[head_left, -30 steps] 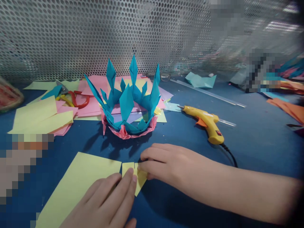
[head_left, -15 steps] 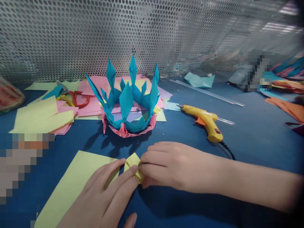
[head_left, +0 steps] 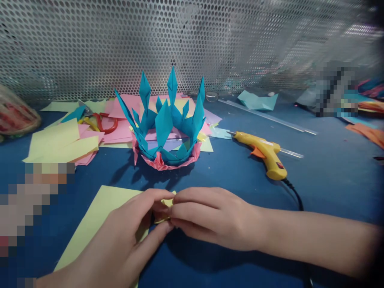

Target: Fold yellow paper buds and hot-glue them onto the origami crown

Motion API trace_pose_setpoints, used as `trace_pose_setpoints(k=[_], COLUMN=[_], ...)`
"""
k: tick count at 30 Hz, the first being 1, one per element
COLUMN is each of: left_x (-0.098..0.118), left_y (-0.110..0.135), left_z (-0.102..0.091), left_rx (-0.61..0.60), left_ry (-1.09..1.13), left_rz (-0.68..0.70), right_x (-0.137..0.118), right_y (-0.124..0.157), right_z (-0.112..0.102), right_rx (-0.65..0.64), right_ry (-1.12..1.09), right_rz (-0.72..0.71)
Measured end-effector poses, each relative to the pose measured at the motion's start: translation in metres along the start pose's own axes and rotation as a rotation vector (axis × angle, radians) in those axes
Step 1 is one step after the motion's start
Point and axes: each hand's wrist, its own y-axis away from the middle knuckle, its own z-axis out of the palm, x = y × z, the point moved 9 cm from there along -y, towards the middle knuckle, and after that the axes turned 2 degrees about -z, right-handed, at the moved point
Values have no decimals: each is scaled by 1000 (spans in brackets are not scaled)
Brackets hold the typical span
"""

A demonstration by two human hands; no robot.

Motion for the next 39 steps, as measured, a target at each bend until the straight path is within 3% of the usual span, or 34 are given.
trace_pose_setpoints(k=[4, 6, 10, 18, 24, 34, 39], left_x=[-13, -17, -20, -24, -23, -27, -25], left_y=[-6, -7, -6, -8, -9, -4, -6], left_z=[6, 6, 8, 8, 8, 10, 10], left_rx=[-78, -71, -89, -68, -75, -98, -86], left_ry=[157, 240, 344, 412, 426, 484, 454], left_rz=[-184, -228, -265, -287, -285, -302, -274], right_x=[14, 22, 29, 45, 38, 35, 32], right_y=[2, 2, 2, 10, 6, 2, 0], right_z=[-8, -7, -3, 10, 15, 16, 13], right_rx=[147, 159, 112, 156, 63, 85, 76], right_ry=[-231, -319, -452, -728, -791, -890, -812], right_rz=[151, 237, 346, 617, 537, 527, 478])
